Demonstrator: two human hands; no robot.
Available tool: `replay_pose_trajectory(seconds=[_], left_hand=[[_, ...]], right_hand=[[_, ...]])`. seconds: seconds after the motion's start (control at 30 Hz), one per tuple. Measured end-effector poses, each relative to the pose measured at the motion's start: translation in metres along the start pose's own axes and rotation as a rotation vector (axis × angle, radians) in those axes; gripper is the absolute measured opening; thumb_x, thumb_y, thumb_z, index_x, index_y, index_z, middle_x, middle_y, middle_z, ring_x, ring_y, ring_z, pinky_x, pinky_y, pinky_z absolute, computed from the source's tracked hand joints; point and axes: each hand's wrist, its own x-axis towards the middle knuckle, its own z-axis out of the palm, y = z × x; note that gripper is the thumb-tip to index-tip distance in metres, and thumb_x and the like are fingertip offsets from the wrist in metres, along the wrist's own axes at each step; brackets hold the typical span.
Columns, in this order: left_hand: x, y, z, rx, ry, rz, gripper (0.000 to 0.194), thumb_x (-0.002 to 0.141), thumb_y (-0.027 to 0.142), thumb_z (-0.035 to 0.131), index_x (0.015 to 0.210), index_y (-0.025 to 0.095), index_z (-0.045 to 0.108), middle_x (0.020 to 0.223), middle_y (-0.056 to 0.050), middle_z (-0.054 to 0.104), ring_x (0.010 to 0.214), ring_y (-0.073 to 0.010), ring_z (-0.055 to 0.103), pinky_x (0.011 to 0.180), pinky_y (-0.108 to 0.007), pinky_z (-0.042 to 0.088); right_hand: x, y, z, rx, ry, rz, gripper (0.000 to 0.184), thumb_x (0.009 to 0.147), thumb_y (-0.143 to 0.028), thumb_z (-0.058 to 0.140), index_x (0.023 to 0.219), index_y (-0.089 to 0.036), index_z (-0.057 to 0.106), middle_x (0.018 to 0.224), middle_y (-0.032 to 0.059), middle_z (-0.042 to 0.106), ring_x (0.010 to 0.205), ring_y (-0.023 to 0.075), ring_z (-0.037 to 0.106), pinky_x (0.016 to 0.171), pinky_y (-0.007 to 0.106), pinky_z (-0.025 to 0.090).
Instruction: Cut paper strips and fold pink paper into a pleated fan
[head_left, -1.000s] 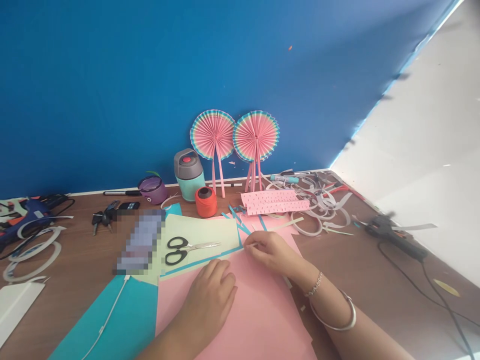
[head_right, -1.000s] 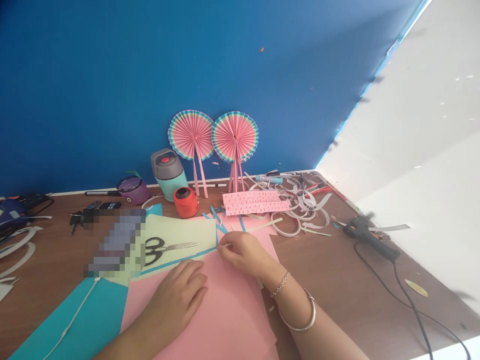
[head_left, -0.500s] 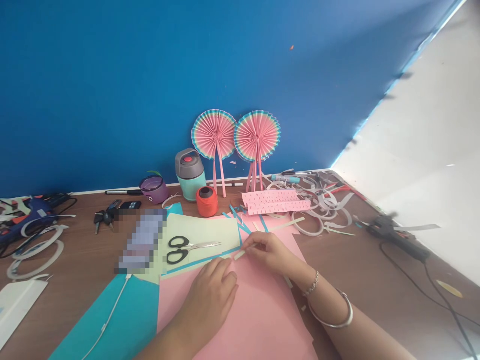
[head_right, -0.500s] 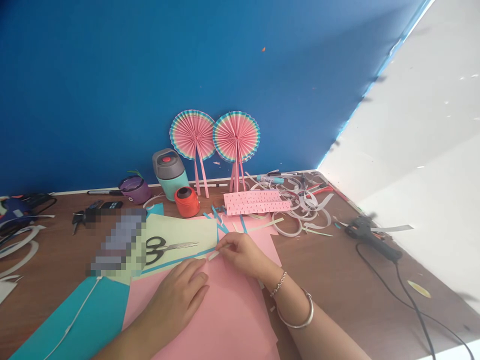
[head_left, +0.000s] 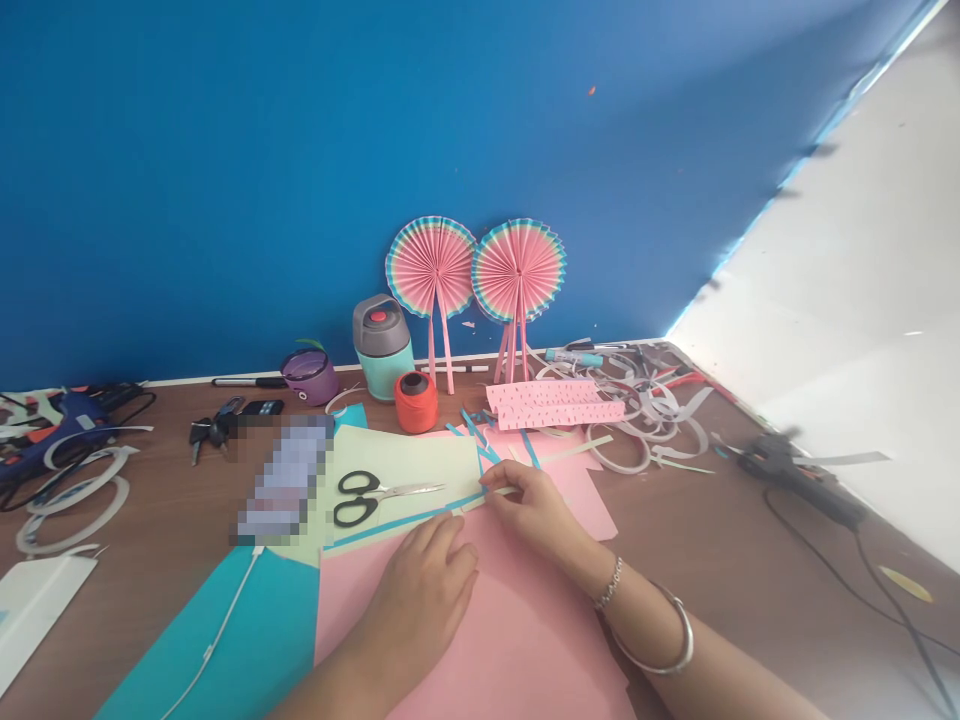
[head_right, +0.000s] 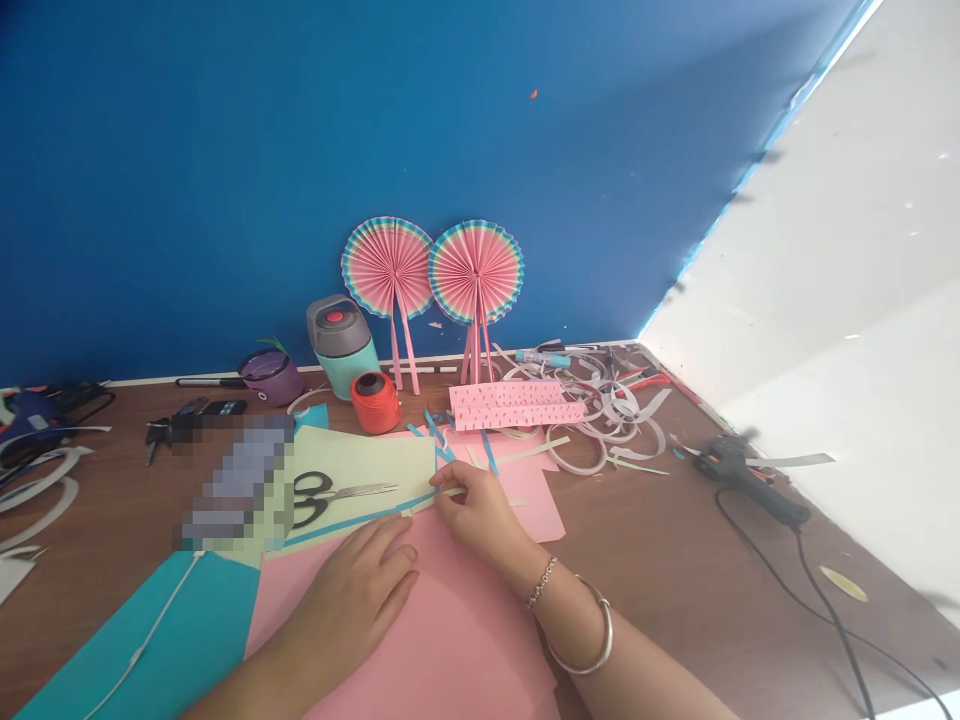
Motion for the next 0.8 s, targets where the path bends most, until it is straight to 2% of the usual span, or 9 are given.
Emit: replay_pose_trajectory(seconds=[0.2,0.4,0.67,0.8], left_hand=[[0.0006,0.0015,-0.0037,-0.002,-0.037,-0.034,0.019,0.085,0.008,0.041,0.078,0.020,0.055,0.103,-0.009,0.057,0.094,-0.0243,0.057,0.075,-0.039,0.053],[0.0011,0.0016,-0.0040,0.010,-0.036,-0.020,0.018,0.084,0.007,0.042,0.079,0.019,0.054,0.103,-0.009,0.057,0.095,-0.0248,0.056,0.078,-0.040,0.052],[0.0024,0.0013,-0.0037,0.022,-0.026,-0.012,0.018,0.084,0.006,0.043,0.079,0.019,0.056,0.105,-0.010,0.057,0.097,-0.0253,0.056,0.081,-0.042,0.052],[0.0020,0.0009,-0.0034,0.025,-0.023,-0.015,0.018,0.084,0.006,0.044,0.079,0.019,0.055,0.107,-0.011,0.056,0.099,-0.0255,0.055,0.081,-0.042,0.052]], right_hand=[[-0.0004,-0.0023,0.0014,-0.037,0.024,-0.004,0.016,0.071,-0.018,0.049,0.083,-0.018,0.059,0.070,0.0004,0.061,0.060,0.0131,0.052,0.054,0.023,0.040],[0.0001,0.0003,0.0022,-0.048,0.031,0.001,0.018,0.070,-0.017,0.049,0.084,-0.018,0.059,0.075,0.0021,0.064,0.064,0.0147,0.056,0.055,0.024,0.042],[0.0001,-0.0064,-0.0004,0.037,0.038,0.025,0.016,0.069,-0.019,0.049,0.080,-0.017,0.060,0.073,0.0009,0.062,0.065,0.0145,0.056,0.057,0.024,0.042],[0.0007,-0.0043,0.0010,0.002,0.043,0.015,0.017,0.068,-0.017,0.049,0.081,-0.017,0.060,0.072,0.0011,0.063,0.064,0.0146,0.055,0.057,0.024,0.041]])
